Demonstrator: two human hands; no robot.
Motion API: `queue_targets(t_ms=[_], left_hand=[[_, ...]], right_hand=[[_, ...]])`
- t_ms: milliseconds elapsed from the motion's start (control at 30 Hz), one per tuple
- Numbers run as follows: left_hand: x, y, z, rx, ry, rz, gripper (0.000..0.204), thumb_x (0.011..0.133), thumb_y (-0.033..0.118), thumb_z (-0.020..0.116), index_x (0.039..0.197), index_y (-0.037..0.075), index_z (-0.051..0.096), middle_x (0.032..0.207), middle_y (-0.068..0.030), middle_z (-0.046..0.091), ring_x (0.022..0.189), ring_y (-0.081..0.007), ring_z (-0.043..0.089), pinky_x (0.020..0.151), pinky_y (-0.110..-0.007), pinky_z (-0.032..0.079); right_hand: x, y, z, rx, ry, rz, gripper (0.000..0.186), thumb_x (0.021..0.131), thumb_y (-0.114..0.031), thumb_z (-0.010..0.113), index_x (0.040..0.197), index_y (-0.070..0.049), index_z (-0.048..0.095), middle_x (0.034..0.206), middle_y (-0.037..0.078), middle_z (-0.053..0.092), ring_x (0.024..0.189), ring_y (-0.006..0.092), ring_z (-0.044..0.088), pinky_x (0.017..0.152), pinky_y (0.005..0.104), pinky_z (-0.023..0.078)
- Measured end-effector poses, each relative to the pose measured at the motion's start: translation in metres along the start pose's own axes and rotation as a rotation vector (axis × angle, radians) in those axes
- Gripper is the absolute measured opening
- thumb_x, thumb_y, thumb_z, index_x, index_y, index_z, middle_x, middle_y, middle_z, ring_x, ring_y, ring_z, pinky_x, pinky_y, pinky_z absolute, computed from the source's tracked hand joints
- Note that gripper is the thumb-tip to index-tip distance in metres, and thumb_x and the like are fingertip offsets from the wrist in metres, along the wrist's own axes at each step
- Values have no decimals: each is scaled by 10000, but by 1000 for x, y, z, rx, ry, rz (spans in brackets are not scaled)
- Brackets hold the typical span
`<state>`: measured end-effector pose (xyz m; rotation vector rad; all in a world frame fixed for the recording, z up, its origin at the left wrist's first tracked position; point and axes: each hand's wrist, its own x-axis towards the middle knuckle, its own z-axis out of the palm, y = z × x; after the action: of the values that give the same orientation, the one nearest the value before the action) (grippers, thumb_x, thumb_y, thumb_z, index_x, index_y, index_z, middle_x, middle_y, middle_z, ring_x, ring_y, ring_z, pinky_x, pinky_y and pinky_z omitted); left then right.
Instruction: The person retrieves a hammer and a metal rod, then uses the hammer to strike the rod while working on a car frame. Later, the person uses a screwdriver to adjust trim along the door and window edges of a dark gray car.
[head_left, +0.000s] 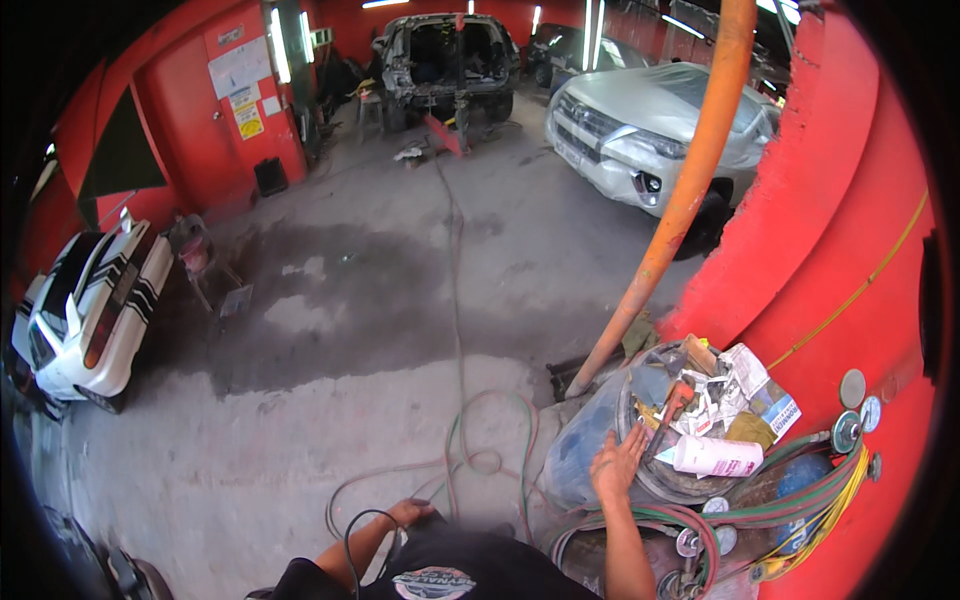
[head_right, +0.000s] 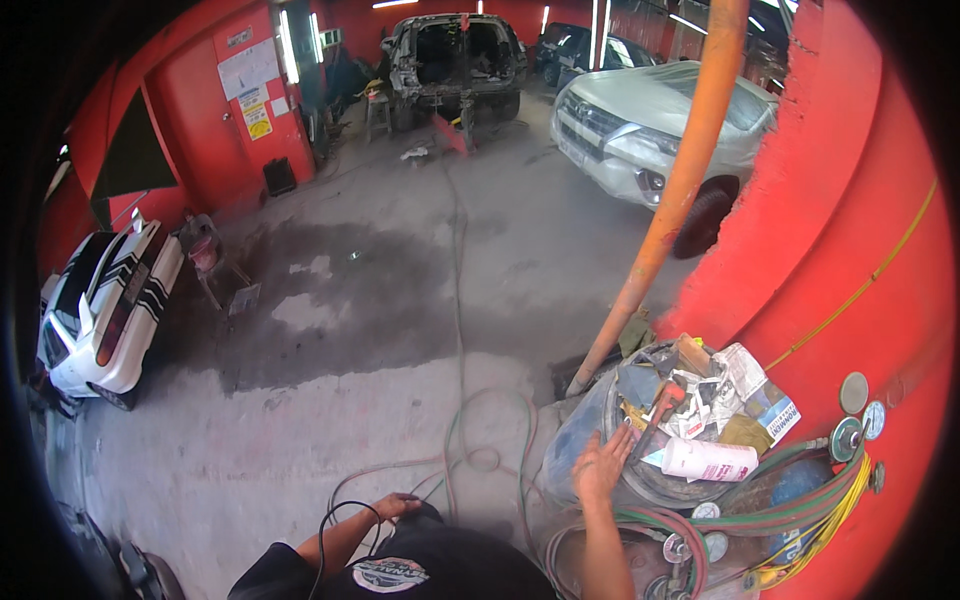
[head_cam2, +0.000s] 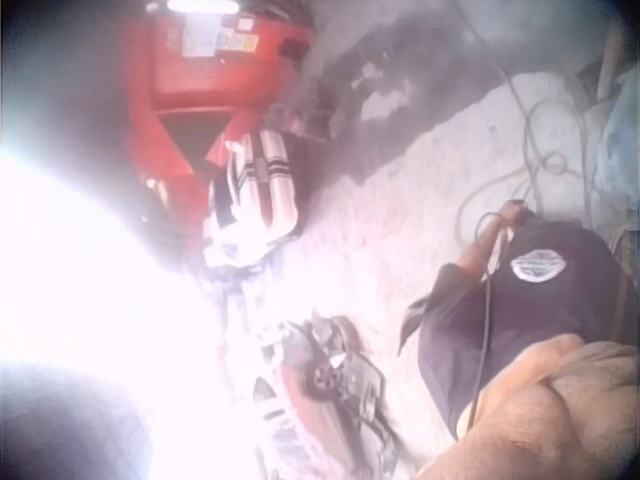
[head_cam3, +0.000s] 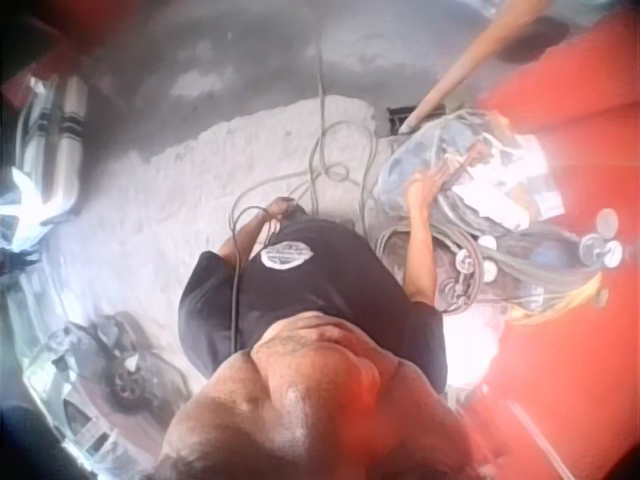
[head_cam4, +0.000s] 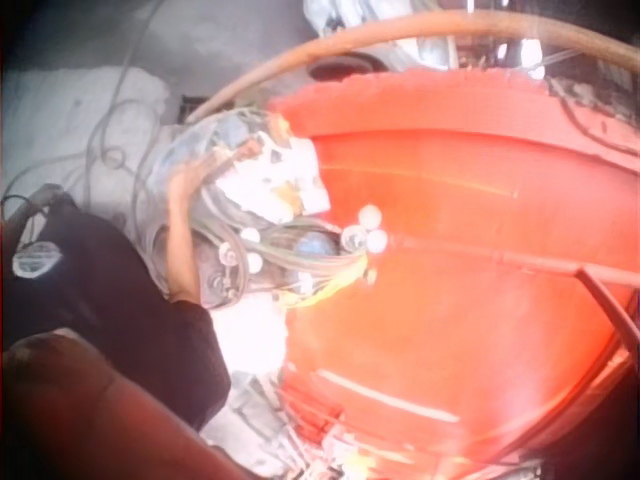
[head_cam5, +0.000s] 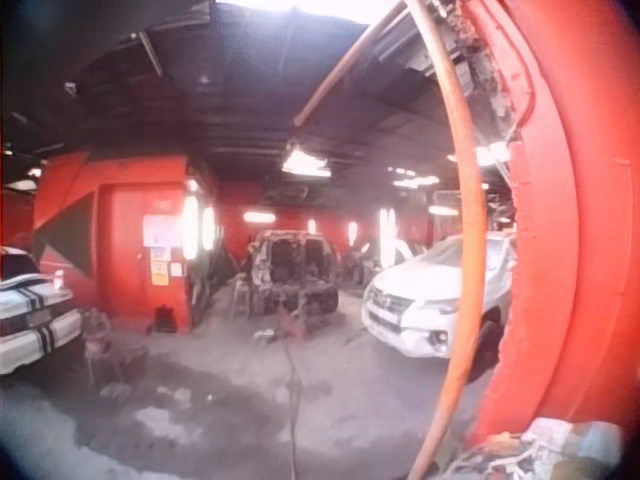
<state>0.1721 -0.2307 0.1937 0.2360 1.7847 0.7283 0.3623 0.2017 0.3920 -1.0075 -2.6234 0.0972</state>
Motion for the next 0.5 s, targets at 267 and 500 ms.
queue_targets(t_ms=[267, 500], left_hand=[[42, -65, 13, 115, -305, 631, 497, 984, 393, 584, 1266, -9, 663, 1223, -193, 674, 1135, -323, 635, 1007, -421, 479], [19, -89, -60, 123, -144, 186, 497, 1022, 459, 499, 1154, 38, 727, 1161, -189, 713, 1093, -305, 677, 985, -402, 501]], right_hand=[[8, 1, 17, -125, 99, -1, 463, 785, -126, 663, 1208, 61, 645, 1441, 388, 369, 1372, 536, 345, 1195, 569, 234], [11, 2, 18, -379, 22, -24, 423, 788, -164, 684, 1169, 17, 678, 1336, 341, 494, 1291, 491, 455, 1116, 555, 338]])
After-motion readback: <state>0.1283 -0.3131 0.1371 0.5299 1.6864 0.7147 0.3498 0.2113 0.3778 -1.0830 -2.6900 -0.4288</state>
